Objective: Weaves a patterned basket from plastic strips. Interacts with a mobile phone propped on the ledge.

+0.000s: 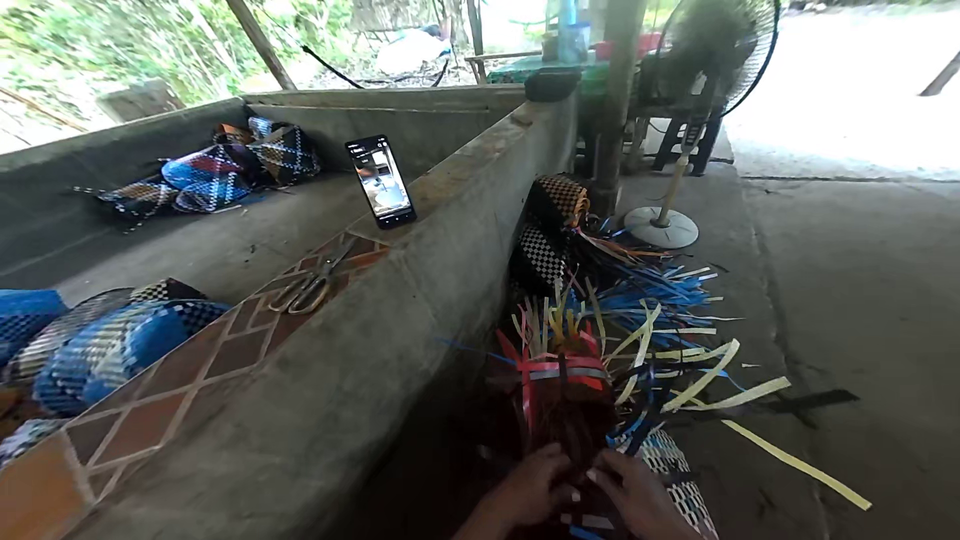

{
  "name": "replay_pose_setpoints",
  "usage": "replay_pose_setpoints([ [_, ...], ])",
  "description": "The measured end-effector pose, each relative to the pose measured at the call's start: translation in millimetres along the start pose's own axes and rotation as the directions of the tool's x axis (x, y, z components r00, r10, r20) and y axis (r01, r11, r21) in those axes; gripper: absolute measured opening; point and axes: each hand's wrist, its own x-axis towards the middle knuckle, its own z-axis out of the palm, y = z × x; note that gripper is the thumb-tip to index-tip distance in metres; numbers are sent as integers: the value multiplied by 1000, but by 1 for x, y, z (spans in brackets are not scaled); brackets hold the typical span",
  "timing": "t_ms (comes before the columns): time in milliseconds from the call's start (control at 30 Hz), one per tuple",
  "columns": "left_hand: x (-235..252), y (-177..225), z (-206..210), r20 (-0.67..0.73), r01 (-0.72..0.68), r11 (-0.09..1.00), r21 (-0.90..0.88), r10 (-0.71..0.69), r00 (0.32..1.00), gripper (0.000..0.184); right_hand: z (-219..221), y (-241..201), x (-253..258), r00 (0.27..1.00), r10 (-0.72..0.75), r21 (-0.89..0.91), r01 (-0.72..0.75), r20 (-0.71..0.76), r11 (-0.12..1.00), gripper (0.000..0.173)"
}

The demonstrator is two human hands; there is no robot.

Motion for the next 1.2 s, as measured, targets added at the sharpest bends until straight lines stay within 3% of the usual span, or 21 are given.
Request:
replay_pose_setpoints([
  [167,8,8,4,20,-4,1000,19,3,1000,31,-9,39,0,1000,6,-214,-9,-15,977,33],
  [333,10,14,13,-76,105,994,40,-101,992,34,-20,44,16,989,-51,-553,-34,-137,833,28],
  [433,9,19,17,-164,115,989,92,-99,981,31,-13,38,16,971,-218,-521,136,-100,843,24],
  [533,9,16,20,-216,69,987,148,-36,976,29,10,43,21,873,-451,-424,344,-184,838,21],
  [633,8,13,21,-218,5,985,173,34,975,27,15,35,18,870,-432,-223,384,-238,896,27],
  [733,9,7,13,-120,32,997,69,-23,992,29,20,35,4,844,-433,-79,432,-317,899,21],
  [867,16,-4,4,19,52,991,-123,-51,999,33,34,62,1,705,-641,-191,614,-303,766,13],
  [933,17,-3,5,-5,93,980,-177,-95,995,39,36,71,4,643,-723,-274,669,-253,691,16],
  [1000,19,-1,10,-52,122,975,-185,-133,990,41,35,73,2,647,-737,-336,661,-197,671,15],
  [1100,22,0,13,-78,135,975,-176,-150,986,39,32,69,-5,736,-657,-318,591,-164,741,19],
  [1200,22,-1,14,-65,86,979,-184,-100,993,38,30,58,-3,795,-554,-221,510,-247,831,13],
])
